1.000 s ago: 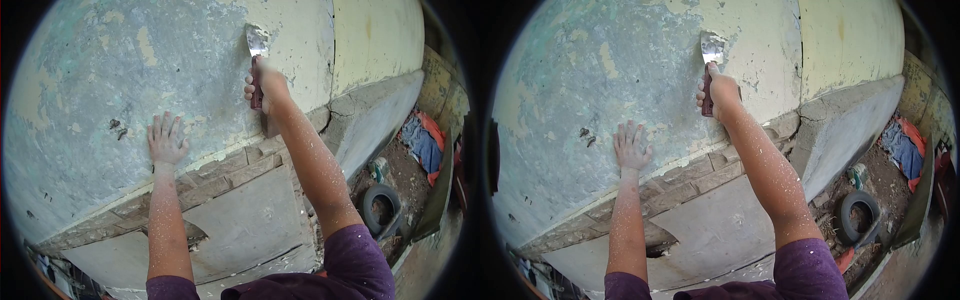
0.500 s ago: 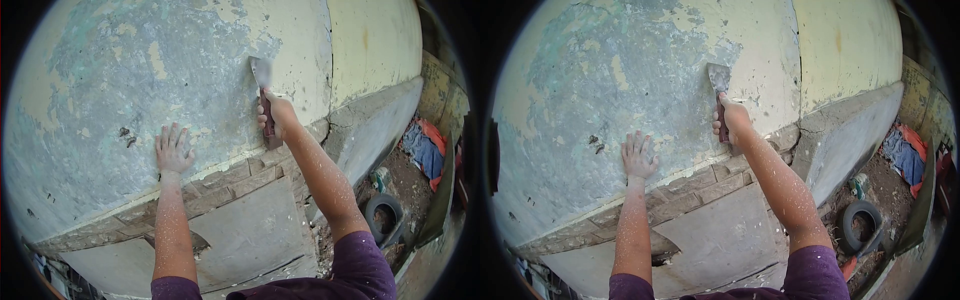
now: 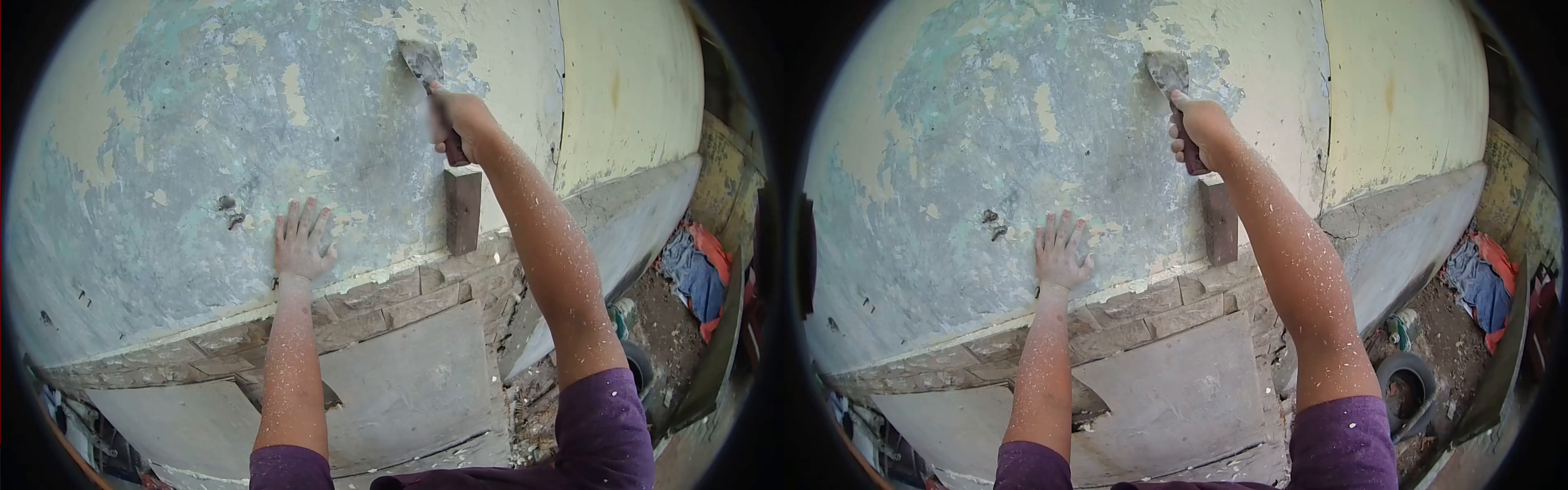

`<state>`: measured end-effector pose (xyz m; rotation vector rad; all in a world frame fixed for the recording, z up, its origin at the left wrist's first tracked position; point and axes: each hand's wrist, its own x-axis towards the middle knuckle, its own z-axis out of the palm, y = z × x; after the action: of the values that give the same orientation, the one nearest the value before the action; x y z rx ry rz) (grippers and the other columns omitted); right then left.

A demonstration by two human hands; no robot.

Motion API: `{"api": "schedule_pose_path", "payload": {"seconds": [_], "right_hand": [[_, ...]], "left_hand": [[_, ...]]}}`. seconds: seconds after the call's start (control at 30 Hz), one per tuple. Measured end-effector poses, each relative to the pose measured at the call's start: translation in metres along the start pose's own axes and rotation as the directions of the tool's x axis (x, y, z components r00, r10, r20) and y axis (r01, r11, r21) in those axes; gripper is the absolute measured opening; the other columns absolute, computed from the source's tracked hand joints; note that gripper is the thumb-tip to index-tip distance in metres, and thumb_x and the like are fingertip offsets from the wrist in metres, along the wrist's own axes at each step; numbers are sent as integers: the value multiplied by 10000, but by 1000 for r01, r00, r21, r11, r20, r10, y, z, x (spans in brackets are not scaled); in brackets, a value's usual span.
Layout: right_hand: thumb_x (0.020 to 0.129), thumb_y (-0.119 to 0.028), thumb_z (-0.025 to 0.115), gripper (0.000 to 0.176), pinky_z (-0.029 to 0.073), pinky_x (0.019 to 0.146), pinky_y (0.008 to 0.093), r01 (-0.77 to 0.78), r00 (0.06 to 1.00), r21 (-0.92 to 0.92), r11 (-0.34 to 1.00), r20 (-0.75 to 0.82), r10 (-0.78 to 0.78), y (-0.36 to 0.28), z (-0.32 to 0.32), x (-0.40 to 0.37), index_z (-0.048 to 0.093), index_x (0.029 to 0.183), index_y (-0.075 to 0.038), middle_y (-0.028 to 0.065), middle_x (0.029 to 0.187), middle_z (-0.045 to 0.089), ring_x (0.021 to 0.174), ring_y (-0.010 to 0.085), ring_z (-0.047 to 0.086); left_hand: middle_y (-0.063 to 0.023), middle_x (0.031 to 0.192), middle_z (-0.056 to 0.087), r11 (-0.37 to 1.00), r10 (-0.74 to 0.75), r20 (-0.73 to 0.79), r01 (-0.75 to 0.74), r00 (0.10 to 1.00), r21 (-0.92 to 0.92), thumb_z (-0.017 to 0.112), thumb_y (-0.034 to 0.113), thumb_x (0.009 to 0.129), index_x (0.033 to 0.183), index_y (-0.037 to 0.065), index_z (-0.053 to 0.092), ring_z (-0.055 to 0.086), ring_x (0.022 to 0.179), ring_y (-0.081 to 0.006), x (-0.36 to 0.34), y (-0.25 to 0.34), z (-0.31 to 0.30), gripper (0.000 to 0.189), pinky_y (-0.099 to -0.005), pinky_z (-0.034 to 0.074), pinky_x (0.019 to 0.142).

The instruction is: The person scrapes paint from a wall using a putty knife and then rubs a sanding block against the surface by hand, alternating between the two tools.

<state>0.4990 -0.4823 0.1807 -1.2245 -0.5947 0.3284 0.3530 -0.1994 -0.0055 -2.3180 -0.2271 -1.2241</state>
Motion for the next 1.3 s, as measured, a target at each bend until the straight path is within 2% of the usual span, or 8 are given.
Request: {"api": "schedule_pose_path", "payload": {"seconds": [0.23,0.43,0.57,0.67,0.83,1.03,1.23,1.3], "right_hand": [[947,-436,506,401,369,406,282,-67,990,21,998,-120,69,50,2,-21,488,817,-58,9,612,469,436,123,424],[950,-427,506,392,400,426,289,164,985,18,986,-57,-163,-30,21,20,483,831,-55,16,624,473,468,123,448],[958,-407,499,365,372,411,276,4,996,51,999,-87,1,27,9,-7,482,822,-68,17,607,468,451,123,433],[962,-398,491,357,360,407,274,24,994,102,994,-111,-13,23,1,-7,477,812,-74,18,597,463,444,123,427],[979,-403,448,350,374,403,249,142,988,41,989,-60,-139,-51,-20,31,447,849,-78,1,612,462,449,98,407],[946,-420,502,358,361,398,285,-34,995,5,999,-97,35,29,-47,-12,482,828,-82,10,600,463,417,127,410],[973,-379,466,309,358,400,241,248,967,-92,964,-28,-252,-101,-14,53,462,835,-103,-13,596,455,448,86,403],[975,-377,465,302,352,396,240,268,958,-129,955,-74,-278,-96,-14,51,457,835,-109,-19,605,460,448,84,401]], "left_hand": [[-41,1539,217,999,-3,42,4,999,-37,594,410,709,1422,262,359,168,1417,-306,-8,7,-2,764,-534,136,1127],[-34,1538,220,998,4,25,-3,1000,-59,604,405,700,1426,268,351,175,1416,-298,-8,5,0,781,-525,140,1129],[-32,1535,226,997,14,17,-12,1000,-74,604,399,700,1428,269,348,179,1415,-292,-11,5,-2,783,-520,144,1129],[21,1560,138,999,-7,59,9,998,-40,555,453,765,1453,318,288,106,1435,-231,-6,2,-1,750,-476,92,1156],[21,1559,140,999,4,31,-3,999,-44,558,461,766,1453,316,288,105,1435,-231,-10,3,-1,753,-476,95,1155],[-25,1538,218,997,17,-34,-20,999,-77,599,401,707,1427,261,348,156,1422,-277,-9,5,1,775,-516,139,1131],[29,1555,156,1000,11,-1,-11,1000,-15,530,491,774,1450,310,292,129,1429,-219,-10,3,4,740,-456,78,1156],[30,1554,160,1000,-9,66,10,998,-16,525,484,778,1449,310,294,130,1429,-219,-4,7,-3,730,-453,78,1157]]}}
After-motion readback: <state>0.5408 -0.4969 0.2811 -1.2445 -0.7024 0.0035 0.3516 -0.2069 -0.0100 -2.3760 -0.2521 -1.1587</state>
